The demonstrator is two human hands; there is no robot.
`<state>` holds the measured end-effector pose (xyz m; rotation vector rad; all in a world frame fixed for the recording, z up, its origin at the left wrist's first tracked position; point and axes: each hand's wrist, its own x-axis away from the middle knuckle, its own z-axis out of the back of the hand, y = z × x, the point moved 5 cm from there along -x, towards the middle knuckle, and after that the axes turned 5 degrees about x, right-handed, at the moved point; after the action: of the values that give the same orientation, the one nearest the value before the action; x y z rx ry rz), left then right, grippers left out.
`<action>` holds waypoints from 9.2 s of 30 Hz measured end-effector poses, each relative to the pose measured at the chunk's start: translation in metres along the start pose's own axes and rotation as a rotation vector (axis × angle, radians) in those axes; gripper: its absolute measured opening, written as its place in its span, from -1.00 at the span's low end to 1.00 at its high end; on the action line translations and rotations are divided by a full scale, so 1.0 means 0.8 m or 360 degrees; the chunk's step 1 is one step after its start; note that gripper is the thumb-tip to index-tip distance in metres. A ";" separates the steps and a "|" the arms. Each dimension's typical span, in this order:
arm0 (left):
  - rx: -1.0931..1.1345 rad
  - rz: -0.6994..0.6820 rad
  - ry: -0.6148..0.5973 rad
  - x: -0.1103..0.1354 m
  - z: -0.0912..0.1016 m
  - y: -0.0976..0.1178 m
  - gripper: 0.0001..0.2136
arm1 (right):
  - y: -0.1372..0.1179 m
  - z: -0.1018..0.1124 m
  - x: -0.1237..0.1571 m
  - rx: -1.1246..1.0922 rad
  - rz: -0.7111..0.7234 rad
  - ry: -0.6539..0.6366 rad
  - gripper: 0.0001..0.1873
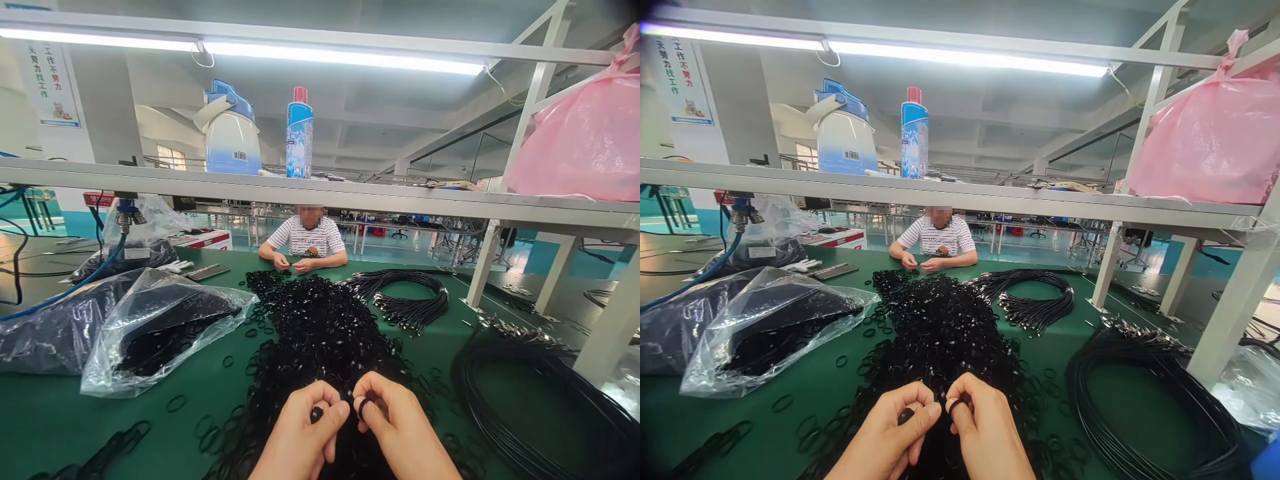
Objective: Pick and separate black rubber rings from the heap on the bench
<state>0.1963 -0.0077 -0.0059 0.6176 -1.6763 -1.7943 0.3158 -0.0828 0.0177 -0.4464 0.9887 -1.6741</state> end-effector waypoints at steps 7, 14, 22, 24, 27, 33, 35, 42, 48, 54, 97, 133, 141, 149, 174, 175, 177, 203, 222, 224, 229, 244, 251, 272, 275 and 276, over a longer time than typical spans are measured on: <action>0.0147 0.0086 0.0104 -0.005 0.013 -0.001 -0.67 | 0.020 0.029 -0.003 0.0484 -0.0055 0.0315 -0.85; 0.1220 0.0362 -0.0172 0.010 -0.004 0.006 -0.64 | -0.005 0.012 0.000 0.0366 0.0350 0.0209 -0.59; 0.1228 0.0277 -0.0162 0.013 -0.006 0.008 -0.71 | -0.012 0.010 0.005 0.0509 0.0288 0.0191 -0.67; 0.1129 0.0233 -0.0157 0.011 -0.005 0.006 -0.71 | -0.011 0.011 0.005 0.0562 0.0279 0.0167 -0.66; 0.0976 0.0172 -0.0109 0.007 -0.001 0.004 -0.69 | -0.005 0.013 0.003 0.0601 0.0193 0.0081 -0.74; 0.0756 0.0180 -0.0003 0.001 0.005 -0.002 -0.67 | 0.006 0.020 0.004 0.0460 0.0095 0.0088 -0.73; 0.0658 0.0132 0.0007 -0.002 0.005 -0.003 -0.65 | 0.000 0.020 0.006 0.0351 0.0098 0.0161 -0.72; 0.0371 -0.0111 -0.0065 -0.008 0.003 0.000 -0.68 | -0.017 0.002 0.005 -0.0092 -0.0035 0.0070 -0.85; 0.0412 -0.0101 0.0048 -0.005 0.006 0.004 -0.72 | -0.006 0.003 -0.001 -0.0226 -0.0003 0.0114 -0.89; 0.0581 -0.0093 -0.0044 -0.004 -0.003 0.002 -0.60 | -0.003 -0.005 -0.003 -0.0511 0.0032 0.0056 -0.91; 0.0590 -0.0090 -0.0098 -0.001 0.007 0.001 -0.69 | 0.003 0.010 0.001 -0.0296 0.0009 0.0122 -0.81; 0.0682 -0.0101 0.0009 -0.003 0.002 0.002 -0.76 | 0.000 0.000 -0.001 -0.0252 -0.0031 0.0135 -0.90; 0.0719 -0.0141 0.0315 0.002 0.025 0.019 -0.87 | 0.025 0.021 -0.008 -0.0619 -0.0241 0.0414 -0.77; 0.0355 -0.0234 0.0130 0.000 0.012 0.019 -0.69 | 0.006 0.004 -0.003 -0.0826 -0.0181 0.0181 -0.76; 0.0420 -0.0073 0.0148 -0.002 0.011 0.011 -0.61 | 0.005 0.005 -0.004 -0.0796 -0.0080 0.0217 -0.82; 0.0366 -0.0067 0.0098 -0.001 0.008 0.011 -0.60 | 0.005 0.004 -0.004 -0.0749 -0.0065 0.0221 -0.84; 0.0259 -0.0057 -0.0003 0.001 0.001 0.010 -0.60 | 0.006 0.000 -0.002 -0.0647 -0.0044 0.0235 -0.87; 0.0669 0.0089 -0.0071 0.001 -0.003 0.005 -0.70 | -0.006 0.007 0.005 -0.0269 -0.0010 0.0299 -0.76; 0.0745 0.0023 -0.0152 0.006 -0.010 0.013 -0.80 | -0.023 0.011 0.016 0.0084 0.0559 0.0563 -0.79; 0.0885 0.0047 -0.0207 0.008 -0.012 0.014 -0.80 | -0.012 0.015 0.012 -0.0065 0.0444 0.0648 -0.84; 0.1222 0.0262 -0.0104 0.010 -0.009 0.003 -0.87 | 0.006 0.015 0.005 -0.0107 0.0185 0.0634 -0.89; 0.1425 0.0396 0.0161 0.006 -0.002 -0.010 -0.96 | -0.005 0.008 0.007 0.0232 0.0217 0.0354 -0.70; 0.1201 0.0243 0.0024 0.009 -0.001 0.000 -0.92 | -0.009 0.008 0.005 -0.0074 0.0083 0.0230 -0.80; 0.0239 -0.0098 0.0019 0.002 0.001 0.013 -0.91 | -0.025 0.001 0.010 0.0187 0.0398 0.0266 -0.65; 0.0184 -0.0134 0.0071 0.002 0.006 0.018 -0.93 | -0.018 0.012 0.008 0.0200 0.0320 0.0329 -0.68; 0.0151 -0.0137 0.0098 0.001 0.010 0.019 -0.93 | -0.014 0.017 0.007 0.0216 0.0306 0.0378 -0.70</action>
<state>0.1917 -0.0029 0.0102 0.7896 -1.7248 -1.7440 0.3172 -0.0926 0.0334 -0.0600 1.0469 -1.6309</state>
